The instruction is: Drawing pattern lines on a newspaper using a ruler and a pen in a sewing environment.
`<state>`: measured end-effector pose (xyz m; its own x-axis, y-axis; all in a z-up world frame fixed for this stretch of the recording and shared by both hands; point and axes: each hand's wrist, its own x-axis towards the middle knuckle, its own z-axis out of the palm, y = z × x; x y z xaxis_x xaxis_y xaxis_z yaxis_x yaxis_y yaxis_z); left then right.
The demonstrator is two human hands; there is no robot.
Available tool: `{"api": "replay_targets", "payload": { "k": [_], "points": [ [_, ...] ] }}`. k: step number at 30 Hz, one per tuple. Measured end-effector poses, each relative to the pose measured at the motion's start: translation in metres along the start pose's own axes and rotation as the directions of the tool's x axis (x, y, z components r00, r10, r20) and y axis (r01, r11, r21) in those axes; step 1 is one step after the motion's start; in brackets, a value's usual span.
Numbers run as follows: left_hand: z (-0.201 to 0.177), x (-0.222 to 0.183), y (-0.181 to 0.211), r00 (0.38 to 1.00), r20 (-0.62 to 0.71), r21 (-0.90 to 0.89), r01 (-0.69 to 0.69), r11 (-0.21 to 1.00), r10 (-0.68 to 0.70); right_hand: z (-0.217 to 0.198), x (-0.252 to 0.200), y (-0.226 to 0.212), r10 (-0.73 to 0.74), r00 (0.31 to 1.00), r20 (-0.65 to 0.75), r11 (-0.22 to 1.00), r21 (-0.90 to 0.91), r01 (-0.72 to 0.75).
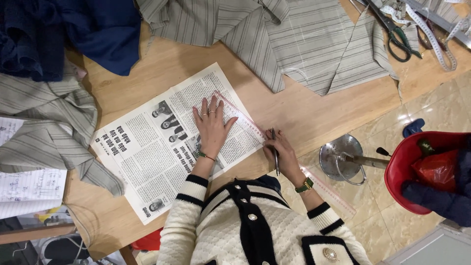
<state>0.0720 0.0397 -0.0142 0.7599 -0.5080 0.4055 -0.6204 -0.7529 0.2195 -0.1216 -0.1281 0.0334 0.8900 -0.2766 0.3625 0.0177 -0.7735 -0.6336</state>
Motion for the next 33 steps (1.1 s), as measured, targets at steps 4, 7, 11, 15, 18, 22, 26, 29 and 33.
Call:
{"api": "replay_targets", "payload": {
  "k": [4,7,11,15,18,22,26,29,33],
  "points": [
    [0.001,0.001,0.003,0.999,-0.035,0.043,-0.005,0.999,0.006,0.001,-0.003,0.004,-0.013,1.0,-0.005,1.0,0.006,0.013],
    [-0.005,0.001,0.005,1.0,0.016,0.071,0.004,0.997,-0.005,0.001,-0.004,0.004,-0.018,1.0,-0.005,1.0,-0.007,0.018],
    [-0.007,0.004,0.006,0.999,0.044,0.019,0.029,0.999,-0.03,-0.002,0.004,-0.005,-0.03,0.999,-0.018,0.999,-0.018,0.03],
    [-0.006,0.001,0.005,0.998,0.058,0.012,0.029,1.0,-0.029,-0.003,0.004,-0.008,-0.023,1.0,-0.01,0.999,-0.024,0.023],
    [-0.01,0.003,0.006,0.997,0.066,0.005,0.034,0.999,-0.034,-0.001,0.0,-0.002,0.008,1.0,0.004,1.0,-0.007,-0.008],
    [-0.012,0.006,0.007,0.996,0.076,0.012,0.034,0.999,-0.035,-0.017,0.02,-0.019,0.131,0.989,0.061,0.987,0.084,-0.136],
    [-0.01,0.005,0.007,0.993,0.108,-0.007,0.049,0.999,-0.048,-0.005,0.024,0.007,0.286,0.952,0.11,0.925,0.227,-0.304],
    [-0.014,0.008,0.007,0.991,0.123,-0.024,0.059,0.998,-0.055,0.011,0.033,0.013,0.364,0.927,0.093,0.89,0.259,-0.375],
    [-0.015,0.009,0.007,0.992,0.121,-0.01,0.048,0.999,-0.046,0.018,0.041,0.013,0.418,0.905,0.085,0.866,0.264,-0.424]
  ]
}}
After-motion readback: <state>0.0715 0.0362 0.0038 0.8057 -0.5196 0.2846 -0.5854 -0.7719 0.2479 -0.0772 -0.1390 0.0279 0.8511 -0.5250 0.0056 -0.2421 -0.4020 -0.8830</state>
